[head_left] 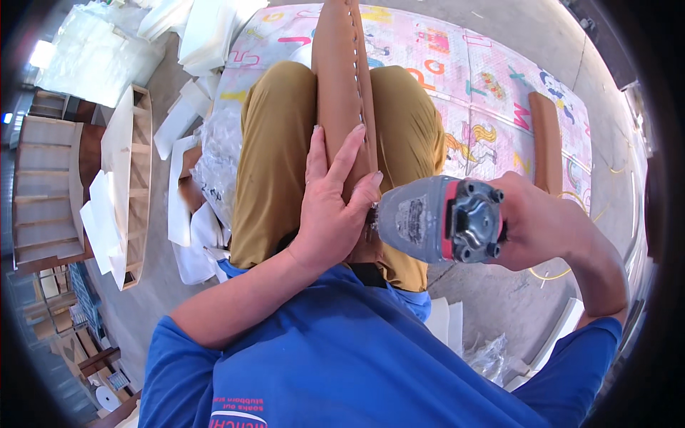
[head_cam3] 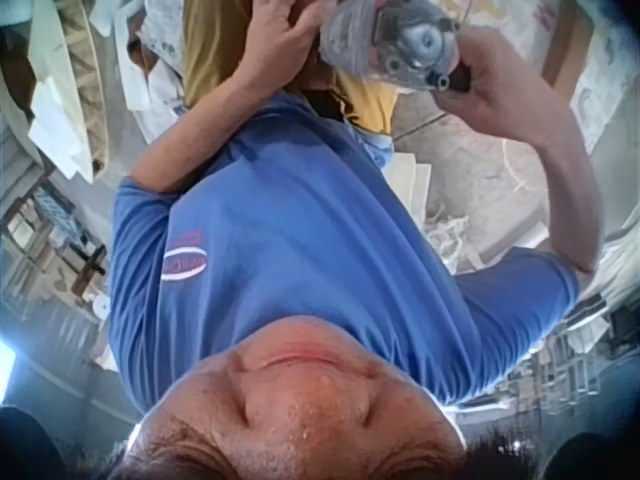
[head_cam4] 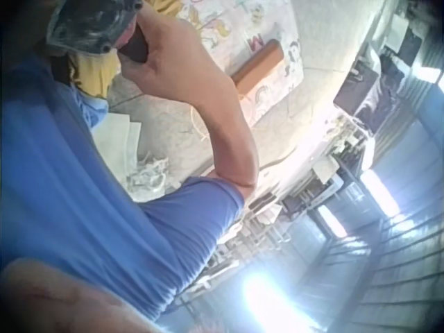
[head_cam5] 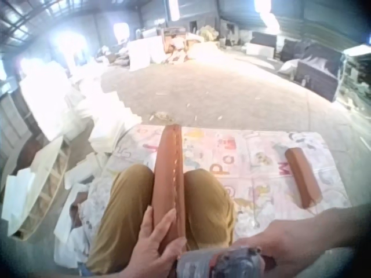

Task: Stapling a leather cover onto a padded wooden furniture frame component.

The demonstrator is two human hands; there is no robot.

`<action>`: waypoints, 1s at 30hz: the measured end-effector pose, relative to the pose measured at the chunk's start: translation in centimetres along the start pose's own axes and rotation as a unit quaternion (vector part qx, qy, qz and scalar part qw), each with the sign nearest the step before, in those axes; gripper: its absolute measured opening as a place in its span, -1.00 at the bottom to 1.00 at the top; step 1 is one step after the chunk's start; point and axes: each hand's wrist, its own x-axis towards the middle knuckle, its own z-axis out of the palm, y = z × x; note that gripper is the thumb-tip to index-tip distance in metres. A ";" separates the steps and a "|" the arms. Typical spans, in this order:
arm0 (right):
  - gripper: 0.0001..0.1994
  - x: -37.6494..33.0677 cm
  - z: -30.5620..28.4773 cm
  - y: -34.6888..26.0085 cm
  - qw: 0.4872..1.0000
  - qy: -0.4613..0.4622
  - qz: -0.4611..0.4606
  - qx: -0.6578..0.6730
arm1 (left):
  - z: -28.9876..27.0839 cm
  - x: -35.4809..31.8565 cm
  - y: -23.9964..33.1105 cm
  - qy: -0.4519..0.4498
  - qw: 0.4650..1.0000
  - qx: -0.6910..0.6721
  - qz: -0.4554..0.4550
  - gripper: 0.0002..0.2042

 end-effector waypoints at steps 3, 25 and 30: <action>-0.68 -0.4 -0.7 0.4 0.999 -0.038 0.029 -0.021 | -0.3 0.1 0.2 -0.007 1.000 -0.007 -0.011 -0.40; -0.70 -0.1 -2.0 0.6 1.000 0.025 -0.011 -0.001 | -0.3 -0.4 0.8 -0.006 0.999 0.034 -0.025 -0.09; -0.64 0.2 -2.3 0.9 1.000 -0.011 0.000 -0.007 | -0.2 -0.5 0.8 -0.011 0.999 0.026 -0.031 -0.06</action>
